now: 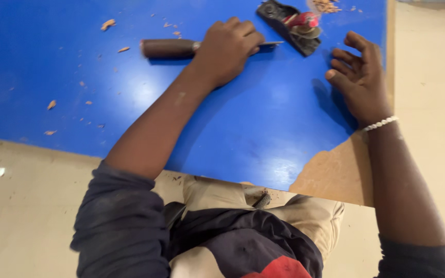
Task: The person scrapes a blue surface from a wooden board using a hand scraper and a block plane, moving tools across the material to reveal the wood underneath.
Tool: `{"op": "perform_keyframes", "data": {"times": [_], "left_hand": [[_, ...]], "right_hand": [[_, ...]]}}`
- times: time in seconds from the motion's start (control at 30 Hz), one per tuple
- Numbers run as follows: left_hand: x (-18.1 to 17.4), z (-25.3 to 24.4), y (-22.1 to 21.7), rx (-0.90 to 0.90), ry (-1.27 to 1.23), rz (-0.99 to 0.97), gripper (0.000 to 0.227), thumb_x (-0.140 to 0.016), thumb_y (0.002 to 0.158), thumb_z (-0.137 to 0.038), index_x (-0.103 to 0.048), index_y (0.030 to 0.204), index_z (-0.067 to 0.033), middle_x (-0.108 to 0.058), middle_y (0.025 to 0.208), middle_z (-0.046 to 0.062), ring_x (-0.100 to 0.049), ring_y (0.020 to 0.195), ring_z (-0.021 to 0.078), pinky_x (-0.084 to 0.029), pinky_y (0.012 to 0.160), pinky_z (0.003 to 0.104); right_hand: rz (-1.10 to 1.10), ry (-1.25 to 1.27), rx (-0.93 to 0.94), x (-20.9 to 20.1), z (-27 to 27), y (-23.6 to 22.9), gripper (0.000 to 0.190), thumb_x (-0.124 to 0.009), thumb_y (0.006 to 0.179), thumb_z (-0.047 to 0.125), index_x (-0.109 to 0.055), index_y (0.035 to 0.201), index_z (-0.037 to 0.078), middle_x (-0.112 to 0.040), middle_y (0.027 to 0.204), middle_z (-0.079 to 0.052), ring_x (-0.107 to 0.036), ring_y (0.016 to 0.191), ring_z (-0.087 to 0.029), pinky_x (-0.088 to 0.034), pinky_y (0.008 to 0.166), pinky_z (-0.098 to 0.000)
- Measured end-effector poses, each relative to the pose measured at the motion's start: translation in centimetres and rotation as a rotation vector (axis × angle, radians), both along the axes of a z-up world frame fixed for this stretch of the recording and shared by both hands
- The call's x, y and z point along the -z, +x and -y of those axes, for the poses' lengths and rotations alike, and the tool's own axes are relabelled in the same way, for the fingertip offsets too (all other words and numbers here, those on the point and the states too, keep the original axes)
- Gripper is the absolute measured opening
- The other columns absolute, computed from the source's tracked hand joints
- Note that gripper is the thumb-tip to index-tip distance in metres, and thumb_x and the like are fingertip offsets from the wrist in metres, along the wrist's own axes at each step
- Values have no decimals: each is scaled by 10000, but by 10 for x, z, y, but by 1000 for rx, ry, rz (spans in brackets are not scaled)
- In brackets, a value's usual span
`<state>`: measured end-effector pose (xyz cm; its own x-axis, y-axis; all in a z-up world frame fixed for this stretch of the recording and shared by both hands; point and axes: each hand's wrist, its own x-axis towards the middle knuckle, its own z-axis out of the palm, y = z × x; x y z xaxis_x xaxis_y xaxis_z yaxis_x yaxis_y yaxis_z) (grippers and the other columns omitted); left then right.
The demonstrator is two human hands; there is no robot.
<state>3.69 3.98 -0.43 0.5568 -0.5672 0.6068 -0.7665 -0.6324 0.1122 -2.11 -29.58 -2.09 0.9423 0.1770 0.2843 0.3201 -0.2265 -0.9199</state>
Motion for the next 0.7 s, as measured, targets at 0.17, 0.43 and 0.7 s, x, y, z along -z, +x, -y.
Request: {"op": "perform_keyframes", "data": {"times": [0.17,0.43,0.7], "left_hand": [[-15,8,-24,90,-201,-106,158,-682,994,-214,-697,1107,-104,-723,968,96,-701,915,335,-540,747,484],[-42,44,-72,233,-216,-362,208,-664,1002,-294,-706,1110,-121,-736,951,105,-703,861,352,-529,712,483],[-57,33,-72,233,-208,-542,290,-680,976,-379,-729,1124,-134,-759,960,117,-725,869,338,-546,741,460]], "right_hand": [[100,-103,100,-20,-16,-17,494,-811,1007,41,-591,1449,20,-490,1464,-87,-604,1348,-190,-578,1135,-324],[164,-153,38,-35,-37,-42,164,-790,1030,173,-765,1061,15,-751,1065,-66,-673,966,-108,-539,865,-256],[52,-104,-63,-47,-44,-52,202,-813,948,113,-765,1121,19,-748,1040,-39,-660,906,-70,-548,810,-223]]}}
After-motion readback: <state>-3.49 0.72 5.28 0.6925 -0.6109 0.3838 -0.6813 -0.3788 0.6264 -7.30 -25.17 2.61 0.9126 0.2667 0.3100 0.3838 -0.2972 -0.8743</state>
